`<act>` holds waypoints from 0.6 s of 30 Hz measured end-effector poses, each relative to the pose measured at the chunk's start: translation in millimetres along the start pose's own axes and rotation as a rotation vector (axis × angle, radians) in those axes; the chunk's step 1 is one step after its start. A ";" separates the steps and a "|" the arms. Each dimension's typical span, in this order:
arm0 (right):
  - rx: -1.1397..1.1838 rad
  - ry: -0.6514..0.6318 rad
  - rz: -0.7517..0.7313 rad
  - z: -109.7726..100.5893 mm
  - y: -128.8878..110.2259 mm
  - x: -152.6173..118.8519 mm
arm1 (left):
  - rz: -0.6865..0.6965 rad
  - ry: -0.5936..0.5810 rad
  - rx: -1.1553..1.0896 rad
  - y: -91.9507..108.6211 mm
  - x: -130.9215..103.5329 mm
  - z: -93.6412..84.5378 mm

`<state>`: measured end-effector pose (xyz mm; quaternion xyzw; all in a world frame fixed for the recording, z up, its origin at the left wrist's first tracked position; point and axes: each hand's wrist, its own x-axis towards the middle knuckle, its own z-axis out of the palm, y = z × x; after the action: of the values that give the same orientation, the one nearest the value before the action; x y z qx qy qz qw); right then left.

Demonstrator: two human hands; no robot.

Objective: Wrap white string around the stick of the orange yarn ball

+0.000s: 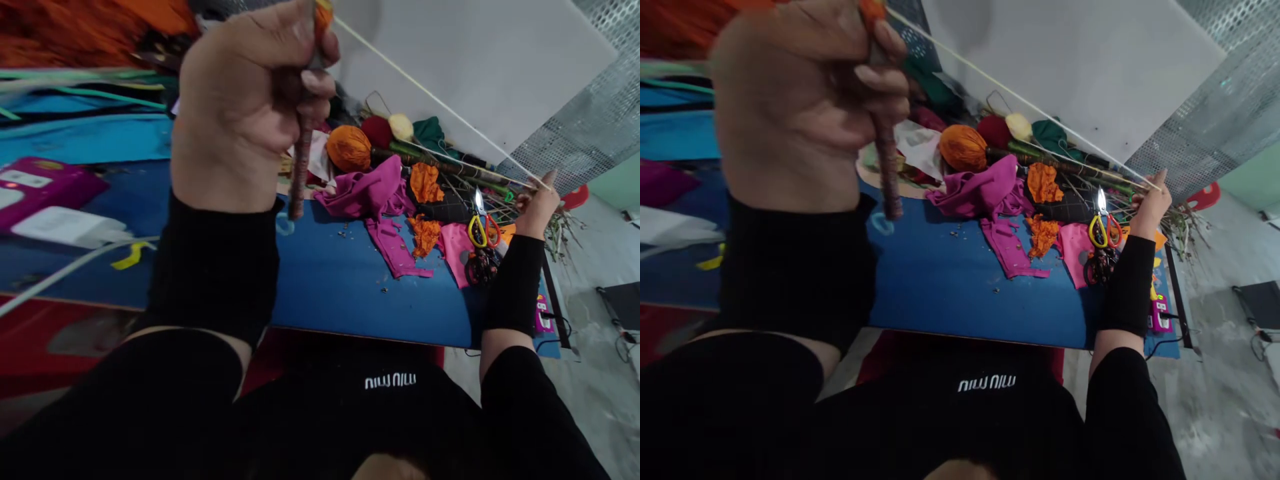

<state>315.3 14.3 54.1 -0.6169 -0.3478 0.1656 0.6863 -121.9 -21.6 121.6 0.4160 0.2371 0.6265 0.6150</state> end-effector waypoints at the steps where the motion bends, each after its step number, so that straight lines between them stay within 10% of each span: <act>1: 0.047 -0.027 0.066 2.6 -9.9 -1.7 | -0.021 0.033 -0.054 2.2 2.0 -0.7; 6: 0.343 -0.424 -0.005 33.5 -76.4 6.2 | -0.058 0.109 -0.114 1.2 10.2 1.1; 12: 0.148 -0.275 -0.977 68.7 -123.7 7.3 | -0.077 0.082 -0.136 -0.8 12.2 -0.2; 18: -0.874 -0.891 -0.495 69.9 -109.4 8.5 | -0.121 0.093 -0.252 1.7 15.7 -3.9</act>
<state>251.5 50.9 161.4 -0.6128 -0.7642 0.0860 0.1820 -124.4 -5.8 124.4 0.2911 0.2097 0.6319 0.6870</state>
